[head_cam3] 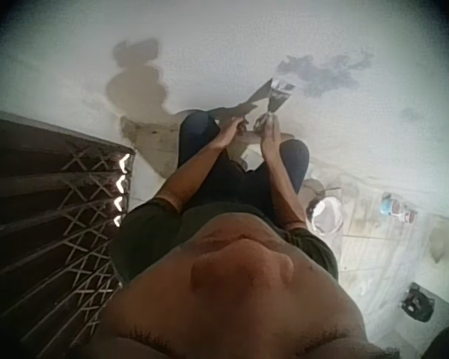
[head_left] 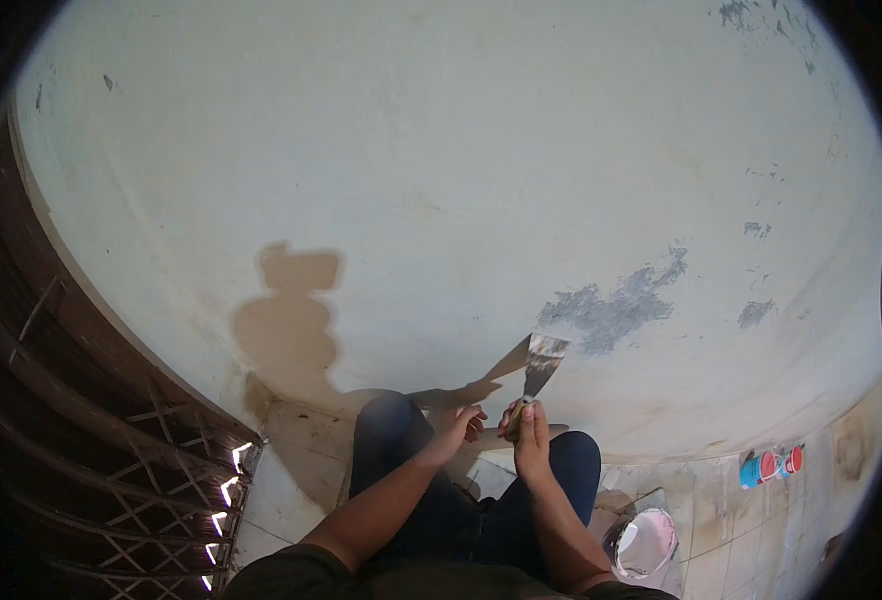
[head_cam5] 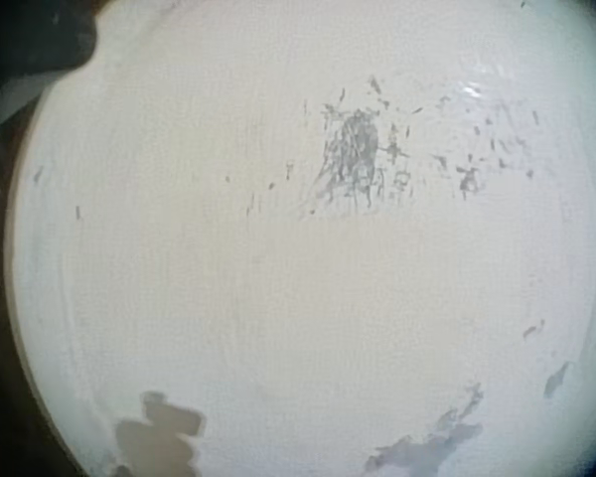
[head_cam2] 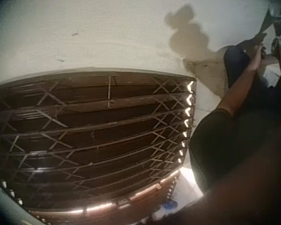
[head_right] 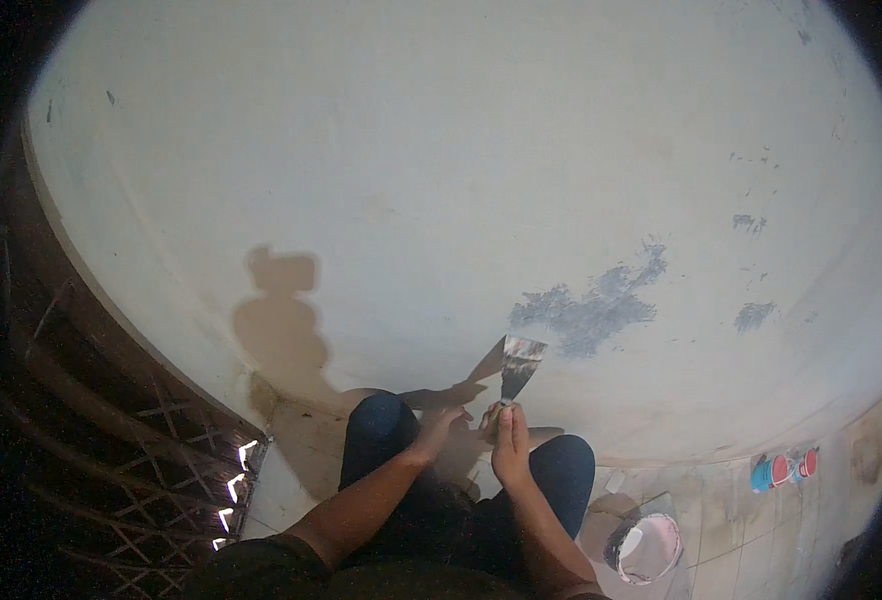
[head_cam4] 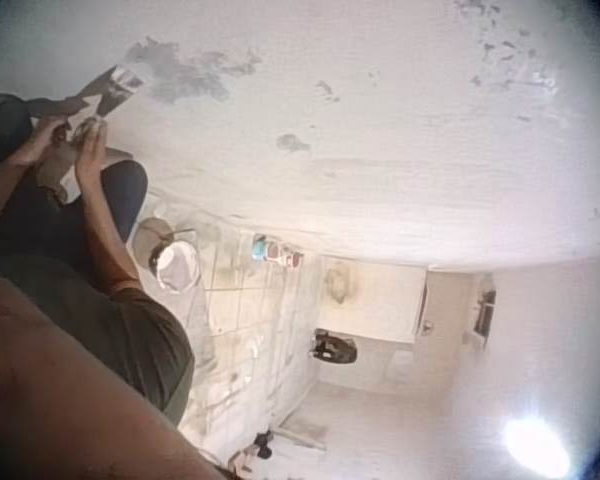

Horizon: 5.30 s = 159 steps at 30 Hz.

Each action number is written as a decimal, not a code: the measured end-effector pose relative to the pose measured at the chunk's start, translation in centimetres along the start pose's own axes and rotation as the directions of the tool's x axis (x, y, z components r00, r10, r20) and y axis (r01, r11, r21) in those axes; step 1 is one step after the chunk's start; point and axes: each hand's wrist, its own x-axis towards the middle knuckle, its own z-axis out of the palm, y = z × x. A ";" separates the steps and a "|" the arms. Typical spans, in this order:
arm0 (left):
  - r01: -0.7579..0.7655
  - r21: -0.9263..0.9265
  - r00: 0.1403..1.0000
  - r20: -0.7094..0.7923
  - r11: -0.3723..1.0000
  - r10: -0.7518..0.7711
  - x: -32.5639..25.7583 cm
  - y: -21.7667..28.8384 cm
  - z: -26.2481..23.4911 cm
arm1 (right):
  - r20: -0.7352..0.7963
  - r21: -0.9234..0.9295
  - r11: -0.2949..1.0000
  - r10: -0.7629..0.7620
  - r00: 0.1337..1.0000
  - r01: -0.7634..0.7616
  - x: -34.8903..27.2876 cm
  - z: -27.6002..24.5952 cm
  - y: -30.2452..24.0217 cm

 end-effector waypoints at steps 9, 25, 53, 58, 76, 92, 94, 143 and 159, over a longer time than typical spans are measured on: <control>0.026 0.053 0.991 0.128 0.998 -0.032 1.5 -4.3 -1.0 | -0.074 -0.028 0.998 -0.064 0.995 0.062 1.3 2.0 -3.5; -0.109 0.127 0.989 0.115 0.986 0.095 -0.1 -2.0 0.2 | 0.190 0.579 0.812 -0.047 0.981 -0.073 3.0 2.6 -15.4; -0.836 0.290 0.501 0.055 0.466 0.864 -9.4 19.4 5.6 | 0.424 0.563 0.811 -0.114 0.899 -0.163 -2.3 1.5 -15.4; -0.827 0.312 0.520 0.107 0.468 0.847 -9.8 19.9 4.7 | 0.439 0.503 0.855 -0.129 0.889 -0.124 -3.4 1.5 -15.7; -0.825 0.302 0.534 0.135 0.478 0.835 -10.0 19.7 4.6 | 0.444 0.463 0.857 -0.002 0.896 -0.227 -4.5 0.9 -16.8; -0.606 0.512 0.766 0.168 0.609 0.620 -10.6 21.3 5.3 | 0.407 0.014 0.998 0.057 0.912 -0.069 -5.1 0.9 -16.5; -0.609 0.566 0.754 0.197 0.555 0.627 -10.8 21.9 5.4 | 0.421 0.070 0.993 0.060 0.905 -0.098 -5.3 0.5 -15.8; -0.749 0.452 0.627 0.251 0.484 0.737 -9.5 19.9 3.7 | 0.448 0.138 0.977 0.087 0.890 -0.165 -5.2 0.9 -15.4; -0.650 0.669 0.602 0.165 0.360 0.782 -12.5 19.9 4.9 | 0.440 0.121 0.975 0.116 0.891 -0.187 -5.2 1.7 -15.3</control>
